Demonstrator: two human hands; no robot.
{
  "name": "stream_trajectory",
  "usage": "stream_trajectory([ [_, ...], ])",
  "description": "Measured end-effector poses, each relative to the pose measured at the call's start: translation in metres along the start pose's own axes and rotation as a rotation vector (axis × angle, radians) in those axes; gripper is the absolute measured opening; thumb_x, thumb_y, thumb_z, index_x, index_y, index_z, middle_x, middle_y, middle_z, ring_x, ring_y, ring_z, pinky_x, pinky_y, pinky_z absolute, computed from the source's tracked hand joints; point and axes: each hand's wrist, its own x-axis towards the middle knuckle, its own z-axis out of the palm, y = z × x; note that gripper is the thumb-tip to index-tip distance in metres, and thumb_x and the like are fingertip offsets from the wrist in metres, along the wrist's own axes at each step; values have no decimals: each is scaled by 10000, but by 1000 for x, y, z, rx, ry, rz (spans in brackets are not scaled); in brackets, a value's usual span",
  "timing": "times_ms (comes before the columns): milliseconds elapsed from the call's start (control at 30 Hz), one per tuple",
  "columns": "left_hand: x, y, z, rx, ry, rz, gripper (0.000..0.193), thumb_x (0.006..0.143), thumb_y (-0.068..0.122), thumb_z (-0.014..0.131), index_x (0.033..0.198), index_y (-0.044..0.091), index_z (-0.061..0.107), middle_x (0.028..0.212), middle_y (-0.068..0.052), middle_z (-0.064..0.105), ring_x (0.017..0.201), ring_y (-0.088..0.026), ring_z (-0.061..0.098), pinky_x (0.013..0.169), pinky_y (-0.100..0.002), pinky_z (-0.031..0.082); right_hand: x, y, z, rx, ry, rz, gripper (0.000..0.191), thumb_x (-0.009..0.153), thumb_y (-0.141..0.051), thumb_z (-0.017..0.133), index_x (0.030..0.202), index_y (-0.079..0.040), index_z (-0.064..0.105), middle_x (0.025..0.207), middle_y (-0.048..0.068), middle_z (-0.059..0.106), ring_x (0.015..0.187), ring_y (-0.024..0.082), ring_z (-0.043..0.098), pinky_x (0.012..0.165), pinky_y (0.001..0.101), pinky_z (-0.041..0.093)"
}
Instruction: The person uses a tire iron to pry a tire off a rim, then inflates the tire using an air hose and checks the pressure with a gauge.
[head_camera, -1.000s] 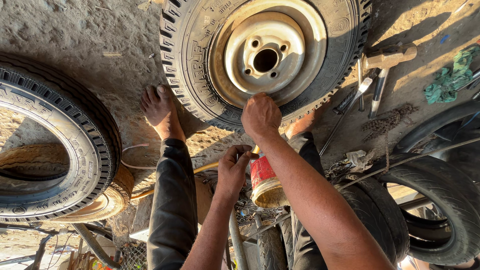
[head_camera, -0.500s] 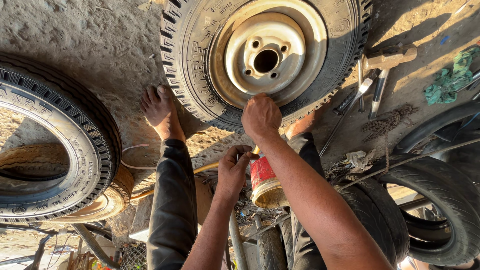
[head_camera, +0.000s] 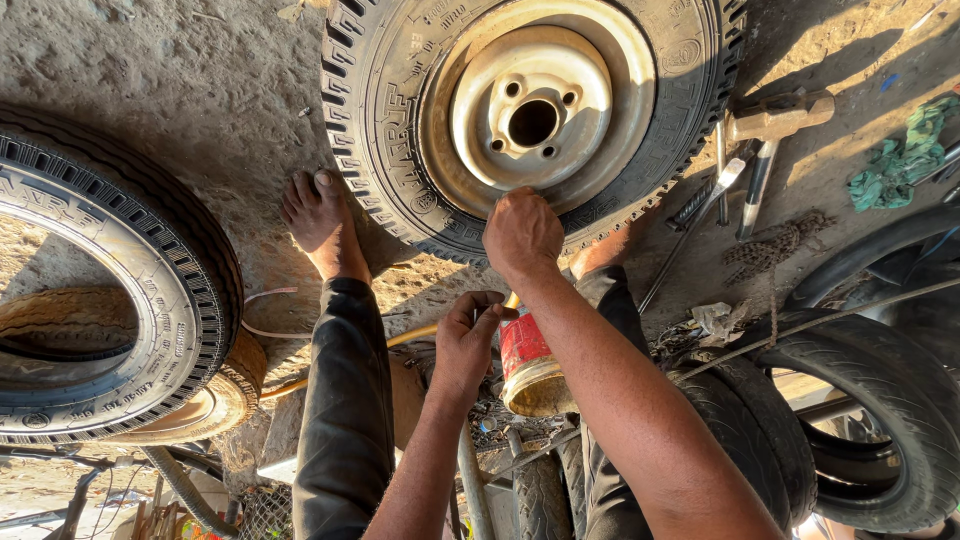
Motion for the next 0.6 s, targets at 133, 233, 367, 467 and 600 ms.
stream_trajectory([
  [133,-1,-2,0,16,1,7,283,1030,231,543,1210,33,633,957,-86,803,441,-45,504,398,-225,439,-2,0,0,-11,12,-15,391,1038,-284,571,1098,102,592,844,190,677,630,191,697,451,287,567],
  [233,-1,-2,1,14,3,6,280,1031,229,543,1208,33,636,958,-89,804,443,-47,507,399,-227,439,-2,0,0,-16,2,-9,402,1039,-294,573,1092,103,591,853,198,678,642,200,706,452,289,575],
  [367,-1,-1,0,33,13,-3,275,1028,227,546,1205,40,642,965,-82,807,454,-44,518,406,-225,446,-2,0,0,5,-12,5,382,1042,-283,571,1092,95,592,858,195,684,647,202,714,465,296,583],
  [467,-1,0,0,25,11,-3,273,1024,224,545,1206,45,641,968,-78,808,458,-42,518,409,-224,447,-2,0,0,1,25,-13,376,1037,-279,577,1070,95,598,860,202,682,650,207,714,468,296,587],
  [600,-1,0,0,17,8,-1,275,1024,225,548,1209,44,641,965,-83,808,451,-46,508,406,-225,444,-3,0,-1,-5,22,-17,375,1027,-268,583,1073,103,599,841,200,683,634,199,710,452,291,578],
])
